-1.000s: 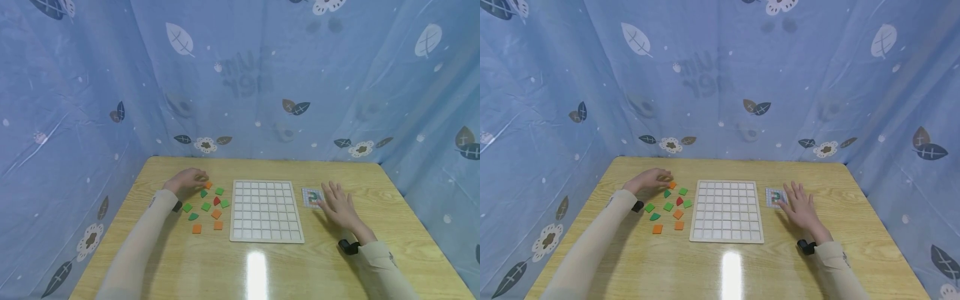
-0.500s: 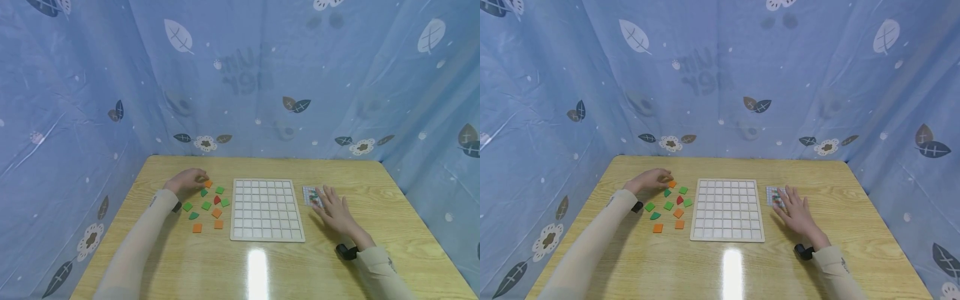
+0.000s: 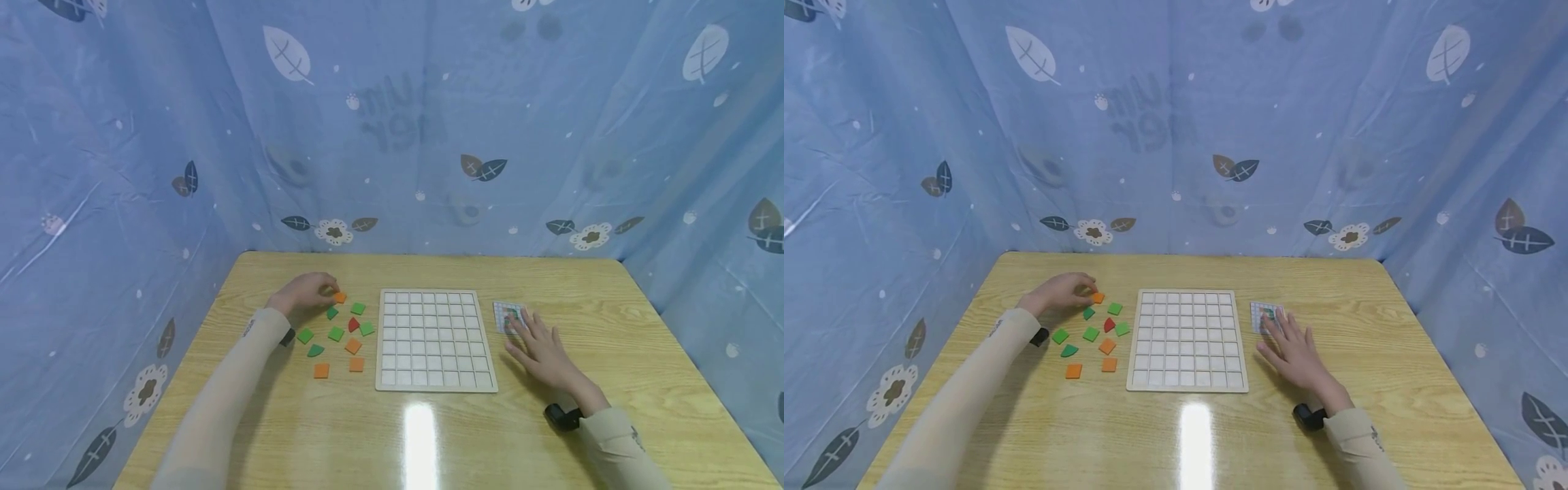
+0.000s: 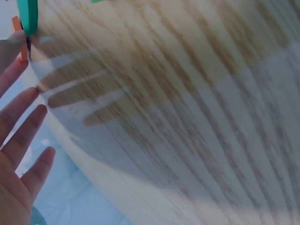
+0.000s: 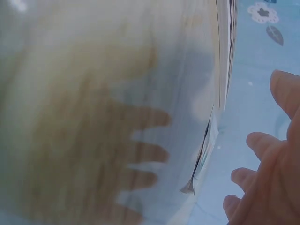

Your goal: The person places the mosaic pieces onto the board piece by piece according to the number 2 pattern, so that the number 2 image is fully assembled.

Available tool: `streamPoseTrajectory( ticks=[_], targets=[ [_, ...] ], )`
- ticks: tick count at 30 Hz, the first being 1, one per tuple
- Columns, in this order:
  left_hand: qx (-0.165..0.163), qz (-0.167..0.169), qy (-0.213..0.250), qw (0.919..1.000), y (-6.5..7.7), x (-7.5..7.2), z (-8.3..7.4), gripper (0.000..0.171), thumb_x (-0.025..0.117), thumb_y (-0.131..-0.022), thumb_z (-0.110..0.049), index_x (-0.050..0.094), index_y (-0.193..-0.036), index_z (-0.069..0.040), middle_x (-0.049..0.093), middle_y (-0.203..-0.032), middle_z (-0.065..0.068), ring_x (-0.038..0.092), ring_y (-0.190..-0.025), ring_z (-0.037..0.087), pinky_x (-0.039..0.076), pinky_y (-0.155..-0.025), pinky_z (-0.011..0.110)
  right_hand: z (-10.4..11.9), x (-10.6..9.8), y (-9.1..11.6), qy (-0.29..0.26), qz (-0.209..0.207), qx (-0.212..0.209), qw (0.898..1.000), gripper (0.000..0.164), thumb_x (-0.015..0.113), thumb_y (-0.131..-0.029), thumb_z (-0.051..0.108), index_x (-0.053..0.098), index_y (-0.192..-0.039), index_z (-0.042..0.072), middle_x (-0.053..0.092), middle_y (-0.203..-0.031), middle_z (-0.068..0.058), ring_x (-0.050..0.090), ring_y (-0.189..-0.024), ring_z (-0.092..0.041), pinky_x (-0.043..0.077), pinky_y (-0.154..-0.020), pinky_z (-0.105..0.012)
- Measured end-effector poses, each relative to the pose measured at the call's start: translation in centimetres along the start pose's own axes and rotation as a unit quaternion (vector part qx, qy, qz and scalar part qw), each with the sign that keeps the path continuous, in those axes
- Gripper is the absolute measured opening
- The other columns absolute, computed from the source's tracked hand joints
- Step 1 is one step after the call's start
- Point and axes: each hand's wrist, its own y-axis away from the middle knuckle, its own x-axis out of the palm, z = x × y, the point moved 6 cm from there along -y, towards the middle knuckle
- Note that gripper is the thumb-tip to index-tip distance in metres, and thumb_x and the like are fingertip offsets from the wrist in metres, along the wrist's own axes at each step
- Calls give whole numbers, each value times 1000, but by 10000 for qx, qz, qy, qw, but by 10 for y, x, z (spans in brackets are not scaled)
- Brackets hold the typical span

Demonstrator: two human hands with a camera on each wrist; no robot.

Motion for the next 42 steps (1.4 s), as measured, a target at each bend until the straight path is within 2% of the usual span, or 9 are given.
streamPoseTrajectory(
  ticks=[6,13,21,27,35,42],
  targets=[
    [223,-235,-54,9995,-2,-5,-7,26,65,-86,-28,66,-108,-14,60,-120,5,55,-110,24,44,-95,43,4,5,5,32,178,-15,9998,62,49,-95,36,27,-146,7,13,-150,-27,6,-136,-50,1,-98,-74],
    [-60,-361,172,9992,-5,-8,-13,33,64,-87,-32,64,-115,-15,54,-129,4,53,-115,24,42,-99,43,12,9,11,-135,270,-57,9995,63,51,-94,34,28,-145,5,15,-149,-28,5,-135,-52,1,-97,-75],
    [50,-445,294,9986,-12,-11,-36,33,63,-88,-32,62,-116,-16,53,-131,3,49,-120,25,40,-100,44,21,11,15,-213,377,-222,9988,62,52,-93,32,30,-144,5,15,-149,-30,8,-134,-53,4,-96,-76],
    [159,-425,105,9989,-19,-7,-50,31,63,-87,-35,64,-114,-19,52,-132,1,49,-121,23,40,-101,41,26,19,19,-429,498,-369,9972,64,53,-93,31,28,-145,4,12,-149,-30,7,-133,-54,3,-94,-77],
    [210,-349,-91,9991,-24,-5,-65,28,61,-89,-36,63,-113,-22,52,-132,-2,47,-123,20,41,-100,39,30,24,21,-459,648,-315,9963,64,54,-92,33,29,-145,6,15,-150,-28,6,-135,-52,0,-96,-75],
    [486,-355,-226,9979,-32,1,-70,31,60,-89,-35,63,-115,-18,54,-130,1,49,-120,20,41,-99,38,33,24,22,-380,626,-390,9966,63,56,-91,34,33,-144,8,17,-148,-29,10,-134,-53,2,-95,-75]
  ],
)
